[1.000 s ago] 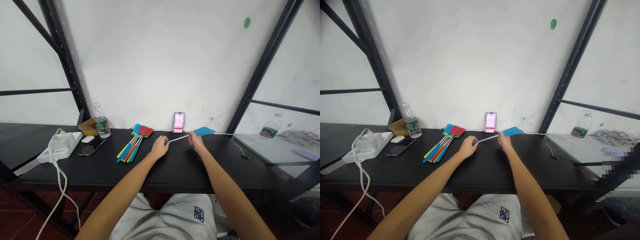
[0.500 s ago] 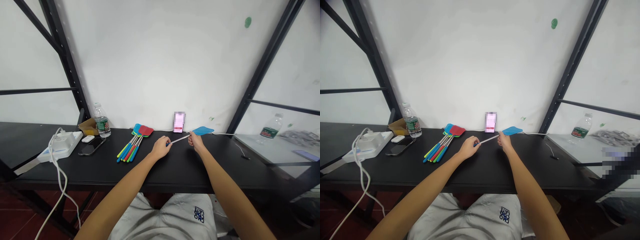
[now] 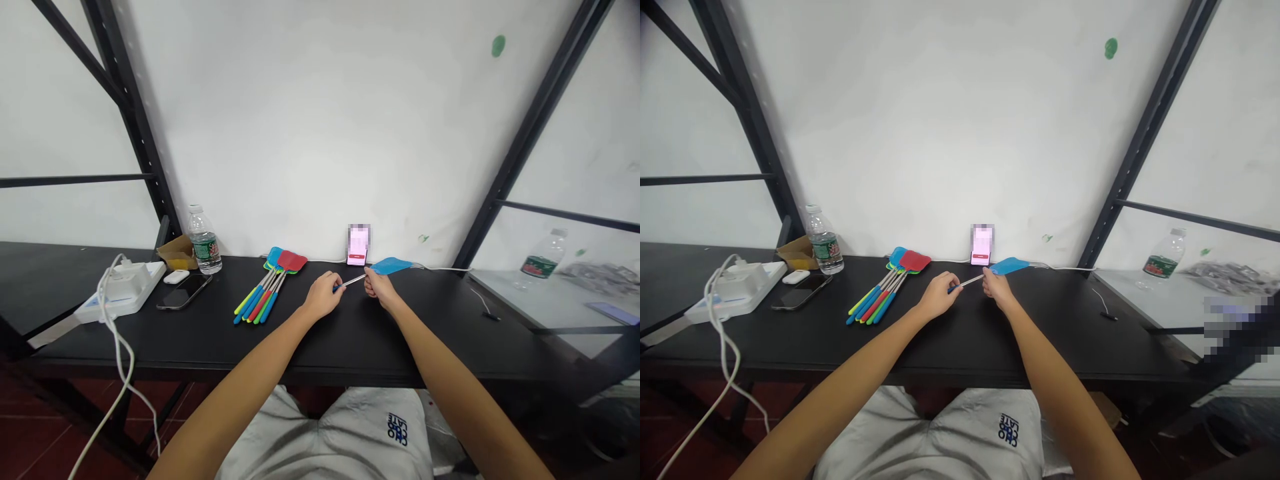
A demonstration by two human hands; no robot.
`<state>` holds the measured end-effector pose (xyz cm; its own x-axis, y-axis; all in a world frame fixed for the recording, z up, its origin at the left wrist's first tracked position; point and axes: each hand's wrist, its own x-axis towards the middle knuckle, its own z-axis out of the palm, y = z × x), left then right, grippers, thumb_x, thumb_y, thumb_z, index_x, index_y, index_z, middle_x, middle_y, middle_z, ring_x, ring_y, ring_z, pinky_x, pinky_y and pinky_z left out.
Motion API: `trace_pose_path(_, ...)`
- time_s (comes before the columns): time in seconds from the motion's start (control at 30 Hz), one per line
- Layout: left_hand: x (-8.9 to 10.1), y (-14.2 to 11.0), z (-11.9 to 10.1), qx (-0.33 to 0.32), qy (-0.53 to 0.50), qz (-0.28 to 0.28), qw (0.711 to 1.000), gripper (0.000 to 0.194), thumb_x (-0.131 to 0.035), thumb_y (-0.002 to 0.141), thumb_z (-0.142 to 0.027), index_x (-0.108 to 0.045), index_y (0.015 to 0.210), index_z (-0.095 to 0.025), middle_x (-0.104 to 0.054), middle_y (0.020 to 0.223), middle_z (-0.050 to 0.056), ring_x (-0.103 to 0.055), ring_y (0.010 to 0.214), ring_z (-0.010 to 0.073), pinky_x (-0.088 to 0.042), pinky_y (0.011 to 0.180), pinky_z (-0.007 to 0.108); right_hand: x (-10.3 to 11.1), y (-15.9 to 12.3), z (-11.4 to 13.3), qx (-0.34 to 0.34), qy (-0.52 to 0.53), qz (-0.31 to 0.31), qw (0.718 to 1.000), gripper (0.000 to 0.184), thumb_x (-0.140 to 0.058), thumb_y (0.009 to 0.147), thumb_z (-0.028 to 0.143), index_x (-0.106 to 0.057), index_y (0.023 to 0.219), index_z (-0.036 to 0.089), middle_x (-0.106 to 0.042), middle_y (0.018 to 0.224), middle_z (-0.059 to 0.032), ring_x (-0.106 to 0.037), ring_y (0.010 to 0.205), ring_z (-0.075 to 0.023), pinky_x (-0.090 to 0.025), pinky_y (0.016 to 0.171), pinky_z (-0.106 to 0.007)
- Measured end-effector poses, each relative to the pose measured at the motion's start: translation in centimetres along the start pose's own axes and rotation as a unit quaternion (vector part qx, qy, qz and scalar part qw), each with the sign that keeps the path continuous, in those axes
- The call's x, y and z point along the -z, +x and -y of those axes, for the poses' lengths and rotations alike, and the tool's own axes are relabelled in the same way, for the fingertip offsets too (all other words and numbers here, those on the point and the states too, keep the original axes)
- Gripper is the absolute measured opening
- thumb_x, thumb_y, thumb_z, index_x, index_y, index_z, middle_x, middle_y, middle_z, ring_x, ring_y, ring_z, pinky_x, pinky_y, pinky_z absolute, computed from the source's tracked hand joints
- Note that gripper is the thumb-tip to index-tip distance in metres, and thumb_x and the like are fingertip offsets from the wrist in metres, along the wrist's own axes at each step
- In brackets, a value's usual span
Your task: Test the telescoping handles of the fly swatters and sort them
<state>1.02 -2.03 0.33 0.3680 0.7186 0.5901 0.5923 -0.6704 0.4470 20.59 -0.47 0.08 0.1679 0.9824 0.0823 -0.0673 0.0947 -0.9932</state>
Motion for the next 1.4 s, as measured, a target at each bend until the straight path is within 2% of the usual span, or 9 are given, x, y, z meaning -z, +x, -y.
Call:
trace_pose_path(0.13,0.06,-0.04,0.01,0.007,0.013,-0.001,1.000,0.009,-0.058,0.086,-0.027,-0.060,0.084,-0.019,-0.059,0.086,0.001,-0.055,0.078,0.0133,-0.042,0.070,0.026,-0.71,-0.34,0.12,0.002,0.005,-0.004,1.000,0.046,-0.060,0.084,0.045,-0.028,0.058,0.023,-0.028,0.044,0.0085,-0.025,0.034,-0.0036,-0.014,0.032,-0.017)
trace_pose_path(0.53,-0.15,-0.18,-0.51,0.017,0.050,0.035,0.998,0.023,-0.049,0.092,-0.035,-0.065,0.086,-0.021,-0.068,0.089,0.003,-0.060,0.079,0.0165,-0.041,0.071,0.027,-1.03,-0.74,0.30,0.012,0.001,0.022,1.000,0.048,-0.064,0.081,0.050,-0.031,0.059,0.023,-0.029,0.043,0.0085,-0.025,0.035,-0.0040,-0.016,0.032,-0.018)
trace_pose_path(0.87,-0.06,-0.27,-0.84,0.040,0.065,0.069,0.995,0.040,-0.039,0.096,-0.048,-0.067,0.085,-0.021,-0.068,0.079,0.006,-0.061,0.072,0.0181,-0.037,0.065,0.026,-0.77,-0.66,0.52,0.018,0.002,0.036,0.999,0.049,-0.064,0.082,0.047,-0.029,0.057,0.023,-0.028,0.043,0.0086,-0.024,0.035,-0.0040,-0.015,0.033,-0.018)
trace_pose_path(1.17,0.01,-0.24,-0.90,0.096,0.119,0.096,0.984,0.059,-0.031,0.094,-0.062,-0.069,0.077,-0.019,-0.068,0.076,0.010,-0.064,0.073,0.0213,-0.037,0.062,0.028,-0.81,-0.83,0.58,0.026,0.006,0.024,0.999,0.048,-0.065,0.081,0.046,-0.030,0.057,0.022,-0.028,0.045,0.0084,-0.026,0.036,-0.0038,-0.015,0.034,-0.018)
trace_pose_path(1.4,0.22,-0.20,-0.89,0.096,0.120,0.094,0.984,0.056,-0.032,0.094,-0.060,-0.069,0.080,-0.020,-0.069,0.080,0.009,-0.065,0.078,0.0220,-0.041,0.067,0.028,-1.02,-1.03,0.77,0.004,0.019,0.019,1.000,0.048,-0.063,0.081,0.052,-0.031,0.060,0.023,-0.030,0.044,0.0079,-0.026,0.036,-0.0046,-0.015,0.032,-0.018)
